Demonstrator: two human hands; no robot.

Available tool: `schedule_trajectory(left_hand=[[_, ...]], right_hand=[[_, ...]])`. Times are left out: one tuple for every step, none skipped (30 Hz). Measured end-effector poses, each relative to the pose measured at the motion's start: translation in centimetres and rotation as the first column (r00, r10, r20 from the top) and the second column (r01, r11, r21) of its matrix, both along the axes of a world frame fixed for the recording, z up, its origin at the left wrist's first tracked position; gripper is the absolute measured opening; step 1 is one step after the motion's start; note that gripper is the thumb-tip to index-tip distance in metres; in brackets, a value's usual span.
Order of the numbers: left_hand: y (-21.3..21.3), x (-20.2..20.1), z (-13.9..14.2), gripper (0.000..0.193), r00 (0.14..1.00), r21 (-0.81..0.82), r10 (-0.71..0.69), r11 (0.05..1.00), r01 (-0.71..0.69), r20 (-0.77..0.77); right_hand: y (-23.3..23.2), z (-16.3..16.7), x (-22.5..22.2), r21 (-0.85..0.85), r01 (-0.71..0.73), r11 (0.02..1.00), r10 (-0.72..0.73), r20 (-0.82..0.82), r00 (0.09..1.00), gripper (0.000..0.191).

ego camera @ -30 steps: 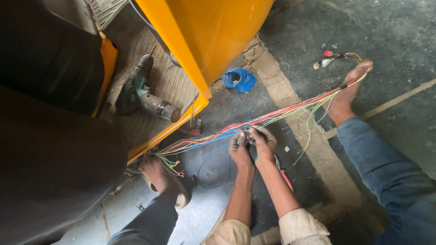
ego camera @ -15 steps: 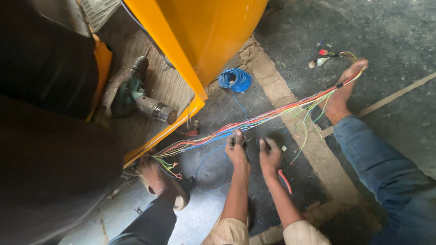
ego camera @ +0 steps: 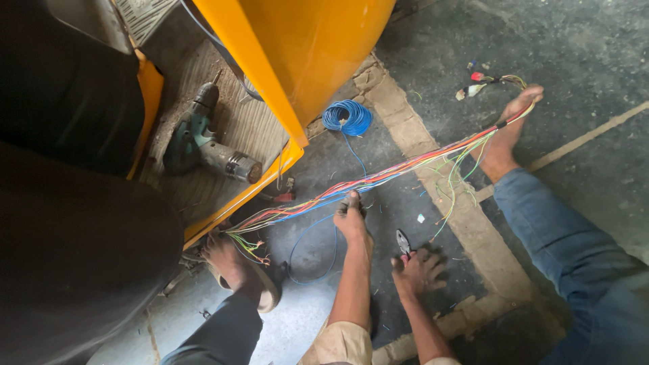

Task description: The person sits on the floor next to a yellow auto-rickshaw and works on a multicolored wiring harness, holding the harness taut with one foot. They use pliers to cut and strip individual wires, separating and arranging the wires along the harness.

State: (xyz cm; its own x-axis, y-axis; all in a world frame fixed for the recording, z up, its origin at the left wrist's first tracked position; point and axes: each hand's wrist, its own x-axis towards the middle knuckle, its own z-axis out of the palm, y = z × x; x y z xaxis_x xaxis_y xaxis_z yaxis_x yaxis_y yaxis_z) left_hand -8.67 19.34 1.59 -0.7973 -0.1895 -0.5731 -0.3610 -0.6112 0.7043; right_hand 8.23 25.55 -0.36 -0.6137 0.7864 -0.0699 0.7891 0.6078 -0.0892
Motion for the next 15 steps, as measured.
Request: schedule_trajectory(left_hand=[[0.0,0.0,0.1,0.014,1.0,0.004,-0.004,1.0,0.004,0.013],[-0.1,0.0,0.2,0.012,1.0,0.006,-0.005,1.0,0.005,0.025],[-0.1,0.1,0.3,0.01,0.999,0.01,-0.011,1.0,0.011,0.037],[-0.1,0.1,0.4,0.012,1.0,0.011,-0.018,1.0,0.017,0.024],[-0.3,0.2,0.5,0.014,1.0,0.011,-0.019,1.0,0.019,0.012],[-0.4,0.3,0.6,0.016,1.0,0.01,-0.023,1.0,0.023,-0.004],[-0.5,0.2,0.7,0.015,0.999,-0.007,-0.039,0.999,0.039,0.026],[-0.6,0.2,0.8,0.014,0.997,-0.025,-0.05,0.998,0.052,0.058],[-0.8,0.3,0.8,0.013,0.993,-0.044,-0.058,0.997,0.062,0.099],[-1.0,0.4,0.8,0.015,0.993,-0.065,-0.066,0.995,0.072,0.094],[-1.1,0.5,0.8,0.016,0.994,-0.086,-0.075,0.993,0.082,0.085],[-1.3,0.4,0.7,0.017,0.994,-0.108,-0.084,0.99,0.091,0.069],[-1.3,0.4,0.7,0.018,0.995,-0.121,-0.091,0.988,0.097,0.051],[-1.5,0.5,0.6,0.018,0.994,-0.137,-0.097,0.985,0.102,0.04],[-1.6,0.7,0.5,0.019,0.994,-0.153,-0.103,0.982,0.107,0.035]], right_hand=[[0.0,0.0,0.2,-0.047,0.019,0.999,-0.016,0.068,0.998,0.067],[0.1,0.1,0.3,-0.094,0.038,0.995,-0.025,0.135,0.99,0.057],[0.1,0.3,0.2,-0.093,0.037,0.995,-0.03,0.081,0.996,0.059],[0.4,0.4,0.1,-0.091,0.034,0.995,-0.032,0.028,0.999,0.06],[0.5,0.6,-0.1,-0.091,0.026,0.996,-0.028,-0.022,0.999,0.061],[0.7,0.8,-0.5,-0.162,0.007,0.987,-0.013,-0.038,0.999,0.052],[0.8,1.0,-1.1,-0.229,-0.013,0.973,-0.001,-0.061,0.998,0.044],[0.9,1.2,-1.6,-0.295,-0.038,0.955,0.015,-0.082,0.997,0.036],[0.8,1.3,-2.3,-0.578,-0.064,0.814,-0.086,-0.228,0.97,0.032],[0.7,1.3,-3.1,-0.795,-0.135,0.591,-0.228,-0.326,0.918,0.03],[0.4,1.2,-3.9,-0.915,-0.249,0.319,-0.391,-0.366,0.844,0.028],[0.2,1.2,-4.6,-0.939,-0.207,0.276,-0.376,-0.303,0.875,0.028],[0.0,1.1,-5.2,-0.958,-0.163,0.235,-0.358,-0.241,0.902,0.027],[-0.3,1.1,-5.6,-0.975,-0.111,0.192,-0.335,-0.172,0.926,0.027],[-0.5,1.1,-5.9,-0.968,-0.167,0.188,-0.323,-0.222,0.92,0.028]])
